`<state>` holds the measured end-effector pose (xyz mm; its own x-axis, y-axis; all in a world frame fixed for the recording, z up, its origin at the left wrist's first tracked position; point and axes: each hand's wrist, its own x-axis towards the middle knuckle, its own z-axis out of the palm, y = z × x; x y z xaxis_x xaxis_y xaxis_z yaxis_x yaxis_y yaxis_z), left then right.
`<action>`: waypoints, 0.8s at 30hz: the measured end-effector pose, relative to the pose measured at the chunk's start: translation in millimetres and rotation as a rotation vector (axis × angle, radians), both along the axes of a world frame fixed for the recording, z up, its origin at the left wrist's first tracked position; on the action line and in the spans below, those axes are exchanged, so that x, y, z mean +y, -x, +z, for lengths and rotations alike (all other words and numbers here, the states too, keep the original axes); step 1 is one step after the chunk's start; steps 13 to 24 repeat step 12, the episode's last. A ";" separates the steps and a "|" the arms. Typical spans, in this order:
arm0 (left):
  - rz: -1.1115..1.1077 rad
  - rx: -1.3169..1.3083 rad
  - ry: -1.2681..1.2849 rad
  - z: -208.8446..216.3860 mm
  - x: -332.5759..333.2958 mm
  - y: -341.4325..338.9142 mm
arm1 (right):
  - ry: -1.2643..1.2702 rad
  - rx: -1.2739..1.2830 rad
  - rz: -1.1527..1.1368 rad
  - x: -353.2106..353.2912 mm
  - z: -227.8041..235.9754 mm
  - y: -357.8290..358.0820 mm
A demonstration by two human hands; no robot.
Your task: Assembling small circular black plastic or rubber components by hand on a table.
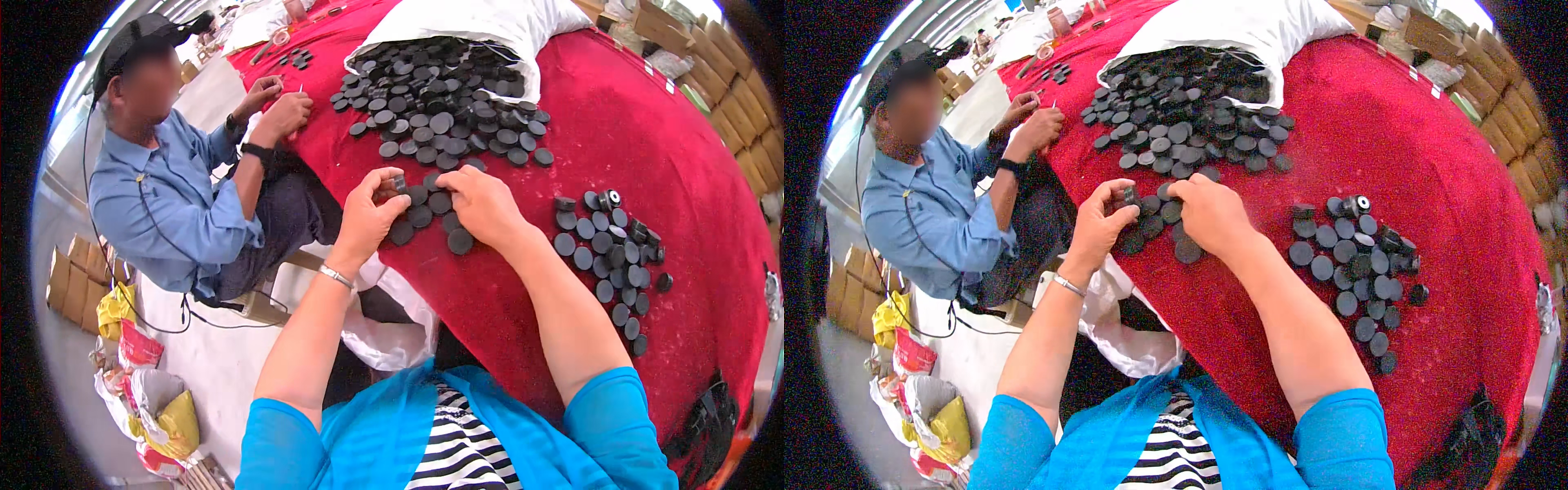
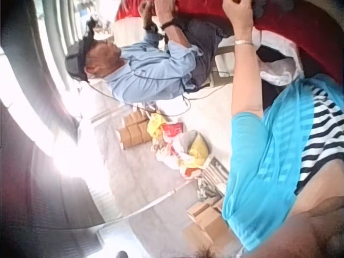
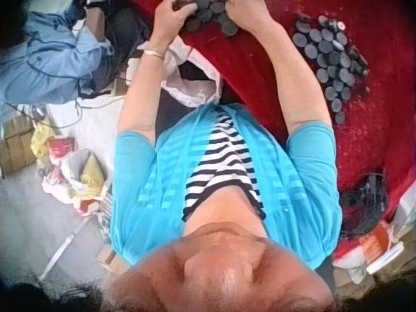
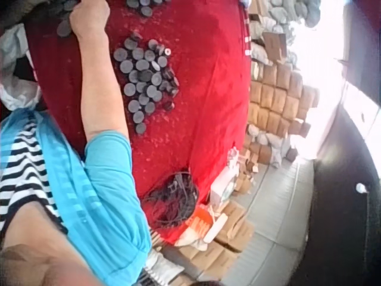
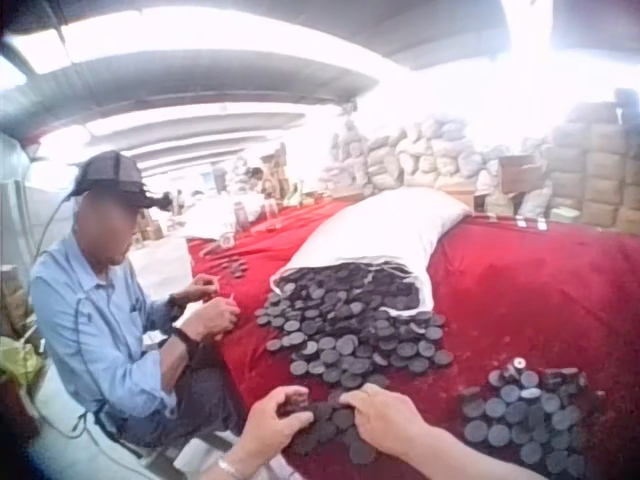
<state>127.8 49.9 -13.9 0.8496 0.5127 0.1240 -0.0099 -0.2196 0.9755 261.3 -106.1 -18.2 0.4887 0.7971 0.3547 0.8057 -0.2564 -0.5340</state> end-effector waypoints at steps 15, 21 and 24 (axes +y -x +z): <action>0.087 -0.020 -0.172 -5.1 -13.3 29.2 | -0.178 0.330 0.102 2.9 -7.0 -4.3; 0.087 -0.020 -0.172 -5.1 -13.3 29.2 | -0.178 0.330 0.102 2.9 -7.0 -4.3; 0.087 -0.020 -0.172 -5.1 -13.3 29.2 | -0.178 0.330 0.102 2.9 -7.0 -4.3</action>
